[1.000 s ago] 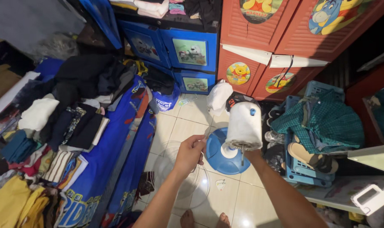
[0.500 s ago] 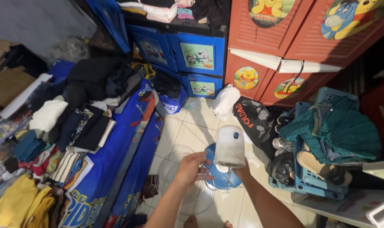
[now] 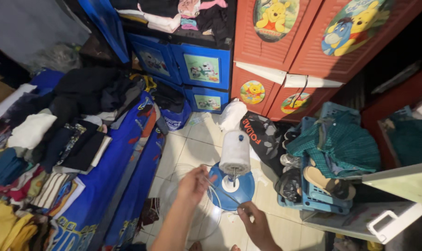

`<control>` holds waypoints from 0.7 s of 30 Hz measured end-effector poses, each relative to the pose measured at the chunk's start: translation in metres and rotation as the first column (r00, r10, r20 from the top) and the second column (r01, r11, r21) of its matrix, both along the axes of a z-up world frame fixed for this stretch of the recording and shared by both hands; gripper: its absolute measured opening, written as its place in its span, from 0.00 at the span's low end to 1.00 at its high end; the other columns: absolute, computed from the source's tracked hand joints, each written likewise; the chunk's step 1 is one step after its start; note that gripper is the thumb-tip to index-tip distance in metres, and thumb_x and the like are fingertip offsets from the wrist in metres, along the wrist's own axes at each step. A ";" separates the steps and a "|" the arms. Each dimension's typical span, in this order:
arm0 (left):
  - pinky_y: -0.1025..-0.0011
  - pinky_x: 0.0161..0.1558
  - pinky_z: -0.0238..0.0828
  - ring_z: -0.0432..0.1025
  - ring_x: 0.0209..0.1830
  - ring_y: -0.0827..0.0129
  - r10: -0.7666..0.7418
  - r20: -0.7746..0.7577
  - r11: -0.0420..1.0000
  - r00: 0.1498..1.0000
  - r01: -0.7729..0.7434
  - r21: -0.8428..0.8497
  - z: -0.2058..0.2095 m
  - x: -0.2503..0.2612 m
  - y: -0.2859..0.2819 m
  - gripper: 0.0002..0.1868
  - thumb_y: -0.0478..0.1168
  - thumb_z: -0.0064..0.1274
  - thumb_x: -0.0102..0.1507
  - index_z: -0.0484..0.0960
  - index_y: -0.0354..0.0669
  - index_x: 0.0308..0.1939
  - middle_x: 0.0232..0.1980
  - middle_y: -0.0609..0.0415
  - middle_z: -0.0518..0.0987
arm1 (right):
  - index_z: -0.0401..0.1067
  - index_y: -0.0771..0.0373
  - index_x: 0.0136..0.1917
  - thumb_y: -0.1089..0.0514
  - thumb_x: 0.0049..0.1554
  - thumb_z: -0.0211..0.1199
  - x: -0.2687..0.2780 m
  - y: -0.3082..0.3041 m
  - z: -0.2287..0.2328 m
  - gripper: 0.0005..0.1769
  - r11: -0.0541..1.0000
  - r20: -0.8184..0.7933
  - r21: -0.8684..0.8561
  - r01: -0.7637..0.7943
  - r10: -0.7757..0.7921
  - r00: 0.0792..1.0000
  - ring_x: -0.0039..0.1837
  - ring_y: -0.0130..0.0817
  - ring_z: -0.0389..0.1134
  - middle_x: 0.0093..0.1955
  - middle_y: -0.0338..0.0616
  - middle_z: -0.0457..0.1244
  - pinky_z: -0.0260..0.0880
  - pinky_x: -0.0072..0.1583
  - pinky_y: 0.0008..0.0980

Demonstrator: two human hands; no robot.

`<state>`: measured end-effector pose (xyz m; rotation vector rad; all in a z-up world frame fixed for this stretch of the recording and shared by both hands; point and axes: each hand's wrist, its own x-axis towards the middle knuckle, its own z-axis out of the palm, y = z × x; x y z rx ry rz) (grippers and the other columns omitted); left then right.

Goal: The person assembles a standing electric fan by hand. They attach the fan blades to the motor hub, secure them with a green nut, and then install the front and rear wire cages, fastening the front cage with a screw.

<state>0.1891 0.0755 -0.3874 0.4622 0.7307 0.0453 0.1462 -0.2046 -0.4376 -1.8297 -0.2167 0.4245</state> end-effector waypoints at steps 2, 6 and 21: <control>0.46 0.56 0.73 0.75 0.39 0.68 0.173 -0.061 0.979 0.983 -0.178 -0.103 -0.009 0.018 0.018 0.05 0.29 0.39 0.68 0.69 0.30 0.47 0.38 0.51 0.75 | 0.76 0.63 0.52 0.57 0.54 0.68 0.021 -0.009 0.039 0.13 0.993 0.171 -0.113 0.030 -0.010 0.985 0.39 0.27 0.71 0.34 0.40 0.70 0.69 0.45 0.27; 0.46 0.62 0.69 0.75 0.50 0.58 0.287 0.066 0.940 0.956 -0.268 -0.209 -0.020 0.063 0.035 0.10 0.29 0.36 0.70 0.68 0.28 0.53 0.48 0.44 0.77 | 0.75 0.65 0.51 0.62 0.56 0.66 0.063 -0.017 0.099 0.10 0.986 0.317 0.018 0.167 -0.164 0.934 0.46 0.25 0.74 0.42 0.39 0.72 0.73 0.50 0.27; 0.50 0.55 0.64 0.72 0.62 0.55 -0.151 -0.268 0.968 0.952 0.197 0.154 0.019 0.070 -0.008 0.32 0.56 0.43 0.69 0.62 0.49 0.74 0.69 0.55 0.77 | 0.78 0.60 0.55 0.53 0.57 0.65 0.193 0.022 0.063 0.14 0.933 0.229 -0.304 0.192 -0.124 0.966 0.54 0.41 0.76 0.50 0.51 0.73 0.74 0.56 0.36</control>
